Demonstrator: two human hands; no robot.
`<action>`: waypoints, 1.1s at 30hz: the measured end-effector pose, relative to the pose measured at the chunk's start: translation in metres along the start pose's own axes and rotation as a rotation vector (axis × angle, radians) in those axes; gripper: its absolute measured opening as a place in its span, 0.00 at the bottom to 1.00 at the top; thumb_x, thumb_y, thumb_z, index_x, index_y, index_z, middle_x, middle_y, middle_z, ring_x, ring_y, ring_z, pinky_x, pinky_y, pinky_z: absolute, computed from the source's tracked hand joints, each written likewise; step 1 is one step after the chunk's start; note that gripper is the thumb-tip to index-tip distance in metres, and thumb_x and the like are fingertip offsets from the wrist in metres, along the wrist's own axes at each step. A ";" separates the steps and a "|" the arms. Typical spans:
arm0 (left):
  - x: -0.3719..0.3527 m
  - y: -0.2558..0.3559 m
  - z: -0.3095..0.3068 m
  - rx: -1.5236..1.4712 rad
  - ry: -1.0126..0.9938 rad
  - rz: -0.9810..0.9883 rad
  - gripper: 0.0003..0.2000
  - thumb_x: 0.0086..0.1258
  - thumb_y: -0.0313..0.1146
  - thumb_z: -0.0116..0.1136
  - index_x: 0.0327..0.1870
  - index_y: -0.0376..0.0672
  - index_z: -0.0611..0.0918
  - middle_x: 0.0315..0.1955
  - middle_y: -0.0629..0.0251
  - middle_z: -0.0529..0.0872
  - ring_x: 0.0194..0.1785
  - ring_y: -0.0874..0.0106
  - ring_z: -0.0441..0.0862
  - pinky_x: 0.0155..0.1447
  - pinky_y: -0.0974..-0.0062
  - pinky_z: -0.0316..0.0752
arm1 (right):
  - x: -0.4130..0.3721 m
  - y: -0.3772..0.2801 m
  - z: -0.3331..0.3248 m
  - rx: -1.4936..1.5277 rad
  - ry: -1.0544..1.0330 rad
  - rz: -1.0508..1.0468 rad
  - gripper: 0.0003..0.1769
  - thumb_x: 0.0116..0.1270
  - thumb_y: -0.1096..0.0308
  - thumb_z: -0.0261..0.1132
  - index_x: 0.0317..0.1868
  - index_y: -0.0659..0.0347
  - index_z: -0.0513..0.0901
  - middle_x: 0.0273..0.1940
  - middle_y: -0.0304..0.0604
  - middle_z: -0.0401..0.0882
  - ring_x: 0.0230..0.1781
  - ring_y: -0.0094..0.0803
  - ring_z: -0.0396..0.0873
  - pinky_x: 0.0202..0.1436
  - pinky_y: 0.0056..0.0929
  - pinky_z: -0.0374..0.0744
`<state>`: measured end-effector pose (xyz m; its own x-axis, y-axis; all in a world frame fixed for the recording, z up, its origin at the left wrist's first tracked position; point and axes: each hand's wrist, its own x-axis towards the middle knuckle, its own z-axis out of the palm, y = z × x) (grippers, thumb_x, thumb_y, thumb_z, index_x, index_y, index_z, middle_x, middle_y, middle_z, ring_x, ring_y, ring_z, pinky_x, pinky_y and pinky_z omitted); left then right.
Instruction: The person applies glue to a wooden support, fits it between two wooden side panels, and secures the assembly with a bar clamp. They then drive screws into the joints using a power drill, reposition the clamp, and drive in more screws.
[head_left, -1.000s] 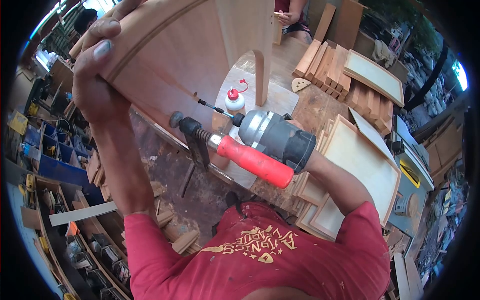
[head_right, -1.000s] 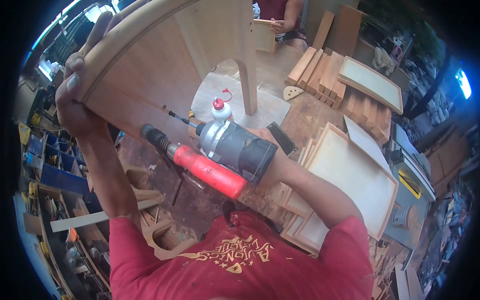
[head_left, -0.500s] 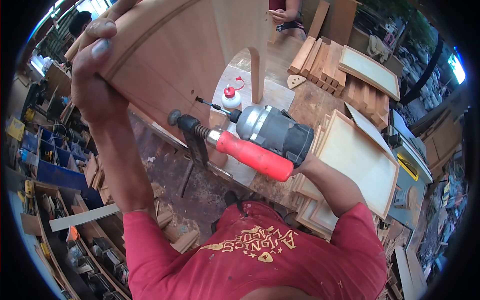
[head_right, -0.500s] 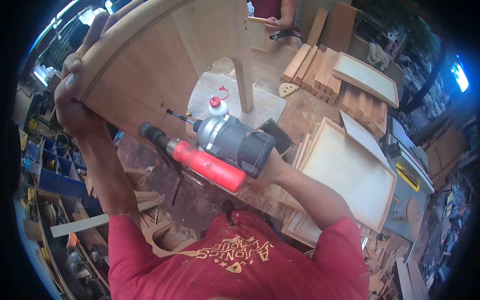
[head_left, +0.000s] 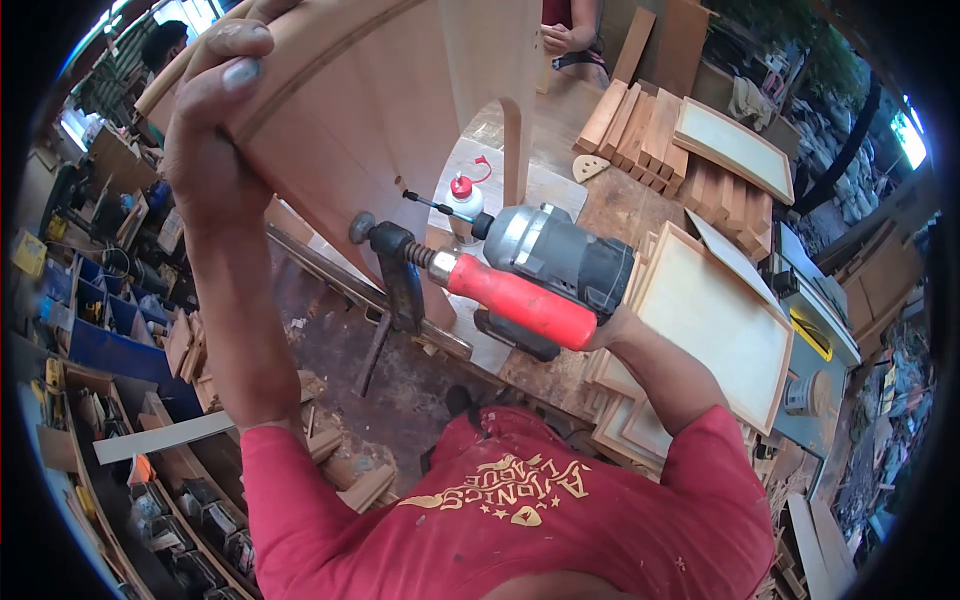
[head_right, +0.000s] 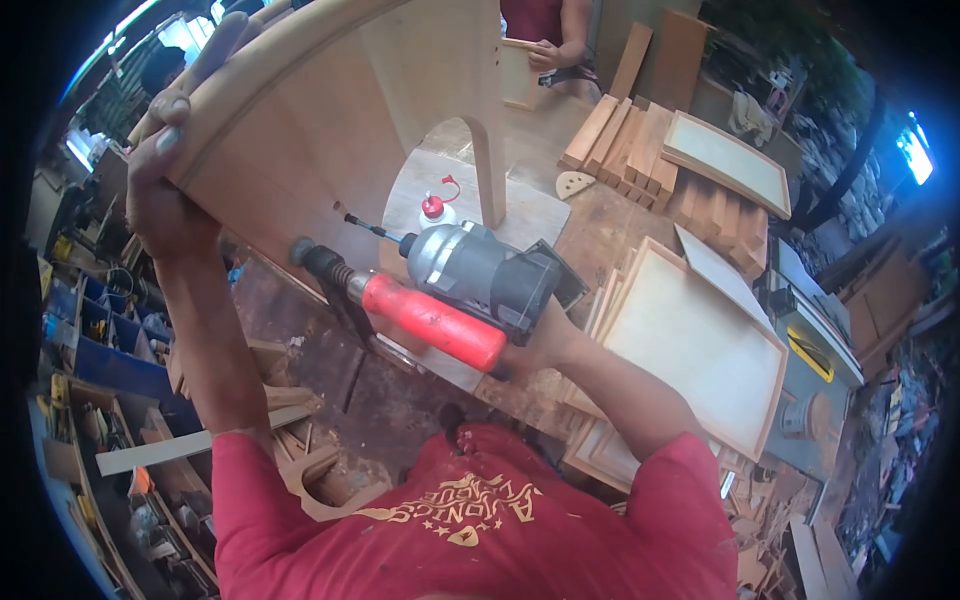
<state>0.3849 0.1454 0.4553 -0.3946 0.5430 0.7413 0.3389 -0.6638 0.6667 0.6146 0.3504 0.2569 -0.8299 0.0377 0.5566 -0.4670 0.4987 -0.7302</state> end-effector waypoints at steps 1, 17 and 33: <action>0.000 0.007 0.017 0.027 0.041 -0.021 0.13 0.62 0.36 0.56 0.45 0.43 0.84 0.71 0.35 0.63 0.74 0.47 0.63 0.76 0.61 0.60 | 0.004 -0.004 -0.001 -0.047 -0.008 -0.027 0.26 0.55 0.64 0.74 0.54 0.62 0.80 0.49 0.46 0.82 0.48 0.40 0.80 0.53 0.39 0.76; 0.001 -0.004 -0.008 -0.041 -0.068 0.000 0.10 0.61 0.36 0.56 0.40 0.46 0.83 0.71 0.41 0.65 0.75 0.49 0.60 0.78 0.61 0.55 | 0.018 -0.011 -0.005 -0.126 -0.020 -0.128 0.26 0.54 0.62 0.75 0.53 0.59 0.81 0.49 0.47 0.82 0.50 0.42 0.81 0.56 0.39 0.76; -0.130 0.007 -0.003 0.294 0.553 0.371 0.26 0.76 0.40 0.41 0.63 0.23 0.67 0.54 0.39 0.78 0.55 0.52 0.79 0.66 0.55 0.72 | -0.053 -0.047 -0.074 0.331 0.057 0.327 0.32 0.60 0.69 0.72 0.66 0.59 0.73 0.52 0.43 0.82 0.40 0.23 0.78 0.48 0.29 0.79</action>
<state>0.4360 0.0680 0.3632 -0.5568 -0.0815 0.8266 0.7189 -0.5459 0.4304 0.7032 0.3889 0.2906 -0.9360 0.1996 0.2900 -0.2632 0.1502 -0.9530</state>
